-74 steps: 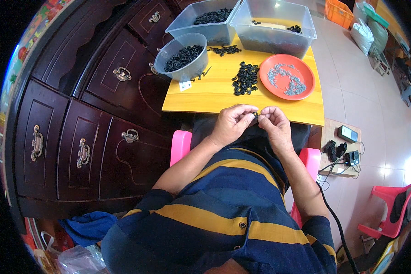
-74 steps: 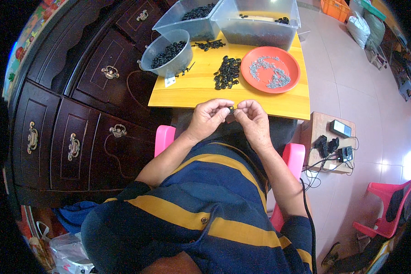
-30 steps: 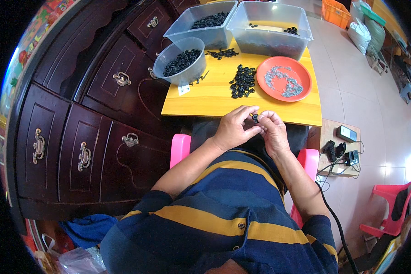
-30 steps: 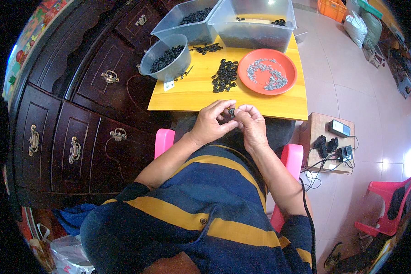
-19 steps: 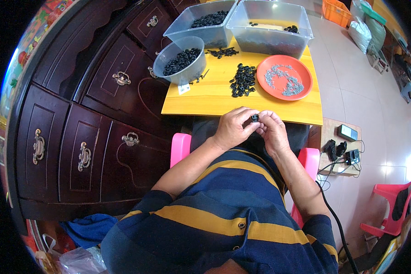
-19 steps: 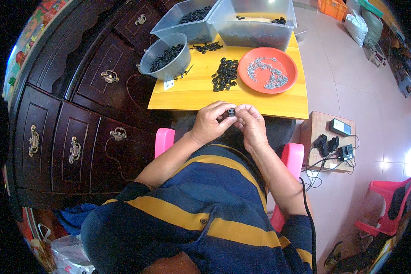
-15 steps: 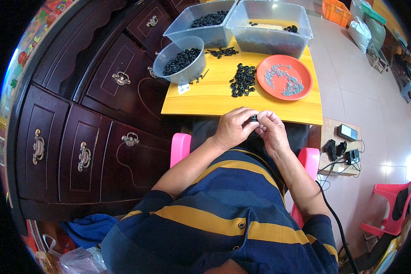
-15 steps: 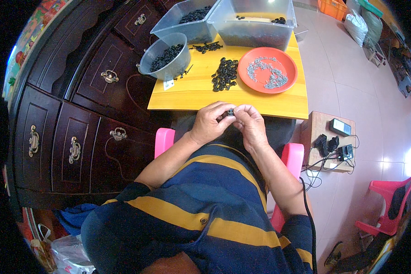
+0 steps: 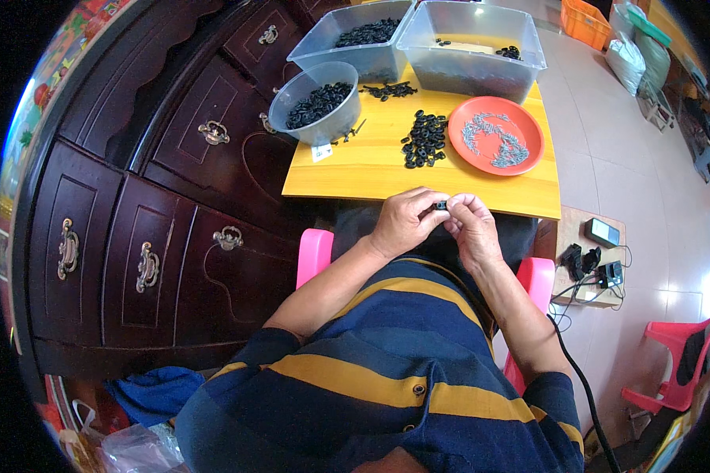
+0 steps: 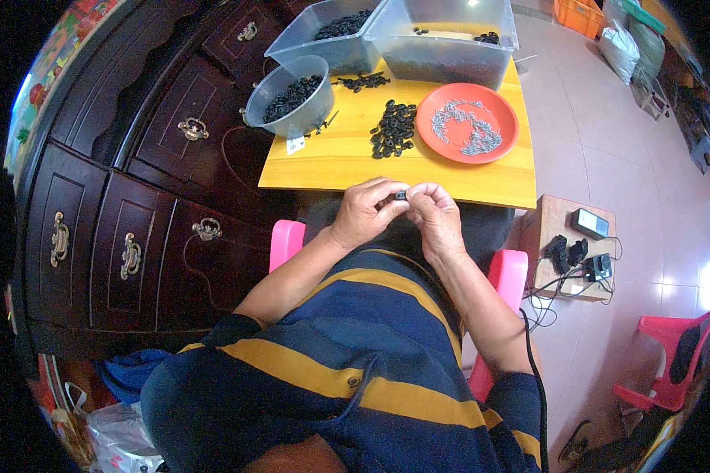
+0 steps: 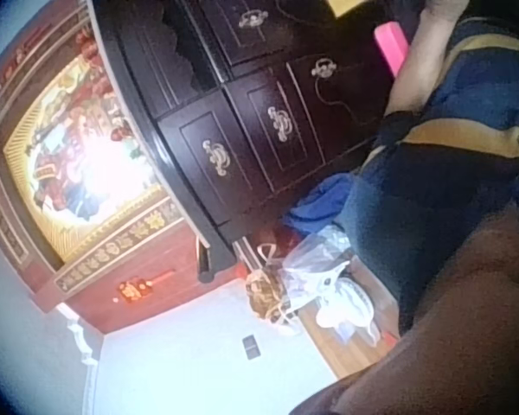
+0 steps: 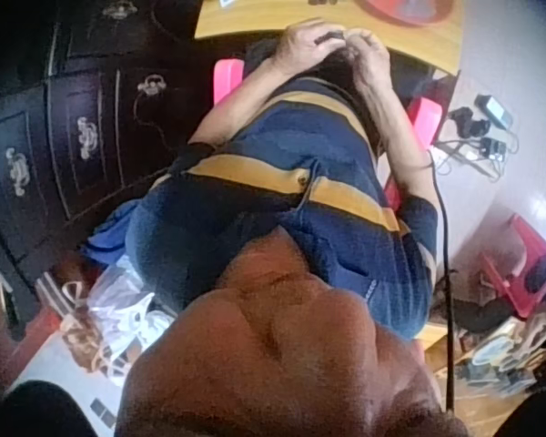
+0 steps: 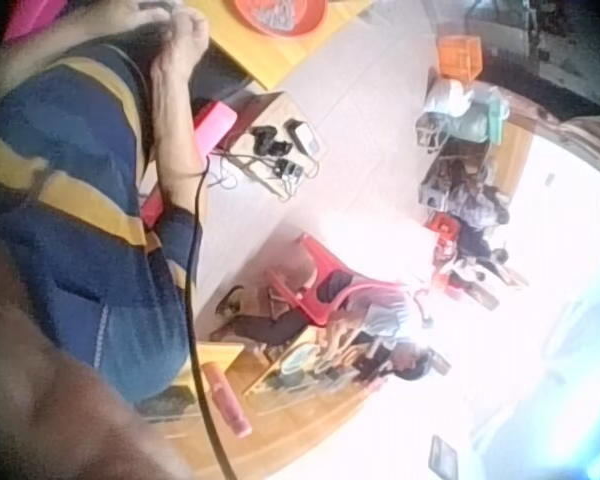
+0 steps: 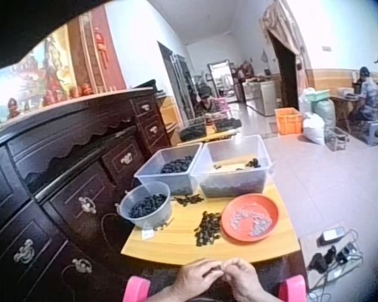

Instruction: Manually assembling small black plastic parts with metal clips on a production table.

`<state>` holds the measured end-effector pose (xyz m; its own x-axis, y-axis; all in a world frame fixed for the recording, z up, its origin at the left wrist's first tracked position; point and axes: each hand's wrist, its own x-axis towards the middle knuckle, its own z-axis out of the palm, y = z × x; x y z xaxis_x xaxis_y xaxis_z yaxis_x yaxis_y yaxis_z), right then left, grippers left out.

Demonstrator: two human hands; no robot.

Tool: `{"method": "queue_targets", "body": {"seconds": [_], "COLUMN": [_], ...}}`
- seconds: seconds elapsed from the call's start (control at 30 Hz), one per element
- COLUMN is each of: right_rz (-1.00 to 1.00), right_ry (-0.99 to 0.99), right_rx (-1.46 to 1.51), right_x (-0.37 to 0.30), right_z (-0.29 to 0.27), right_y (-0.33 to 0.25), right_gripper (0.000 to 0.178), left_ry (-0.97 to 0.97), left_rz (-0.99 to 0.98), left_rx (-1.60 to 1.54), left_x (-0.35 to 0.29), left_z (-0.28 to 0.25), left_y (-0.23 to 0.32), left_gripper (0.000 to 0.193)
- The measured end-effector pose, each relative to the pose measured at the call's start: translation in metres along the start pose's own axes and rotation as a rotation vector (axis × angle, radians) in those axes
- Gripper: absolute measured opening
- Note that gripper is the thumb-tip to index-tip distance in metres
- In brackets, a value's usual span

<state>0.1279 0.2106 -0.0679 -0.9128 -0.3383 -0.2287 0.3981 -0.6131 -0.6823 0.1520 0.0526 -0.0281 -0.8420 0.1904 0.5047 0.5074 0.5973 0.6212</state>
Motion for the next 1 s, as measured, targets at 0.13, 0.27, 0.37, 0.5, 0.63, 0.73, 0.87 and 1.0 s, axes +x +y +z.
{"method": "queue_targets", "body": {"seconds": [0.13, 0.27, 0.37, 0.5, 0.63, 0.73, 0.87, 1.0], "right_rz": [-0.026, -0.050, -0.080, -0.161, -0.169, -0.074, -0.019, -0.020], "right_ry": [-0.019, -0.018, 0.030, -0.011, -0.046, -0.126, -0.173, -0.196], "right_rx": [-0.023, -0.073, -0.165, -0.292, -0.401, -0.443, -0.478, -0.468], "right_x": [-0.001, 0.000, 0.000, -0.001, -0.003, -0.003, -0.005, -0.007], "right_z": [0.000, 0.002, 0.000, 0.000, 0.000, -0.003, 0.002, 0.005], "right_y": [0.000, 0.002, 0.001, 0.000, 0.000, 0.002, -0.001, -0.003], "right_gripper": [0.010, 0.010, 0.008, 0.007, 0.006, 0.006, 0.005, 0.003], "left_ry": [-0.010, 0.047, 0.018, -0.098, -0.230, -0.293, -0.026, 0.347], "left_rz": [-0.049, 0.057, 0.002, -0.087, -0.297, -0.324, -0.444, -0.277], "left_rx": [-0.060, -0.041, -0.013, -0.045, -0.174, -0.151, 0.104, 0.315], "left_x": [0.000, -0.001, -0.002, -0.002, 0.000, 0.011, 0.058, 0.090], "left_z": [0.000, 0.001, 0.000, -0.009, -0.023, -0.050, -0.124, -0.172], "left_y": [-0.003, -0.010, -0.006, 0.001, -0.005, -0.035, -0.083, -0.100], "left_gripper": [0.023, 0.022, 0.022, 0.026, 0.014, 0.012, 0.023, 0.036]}}
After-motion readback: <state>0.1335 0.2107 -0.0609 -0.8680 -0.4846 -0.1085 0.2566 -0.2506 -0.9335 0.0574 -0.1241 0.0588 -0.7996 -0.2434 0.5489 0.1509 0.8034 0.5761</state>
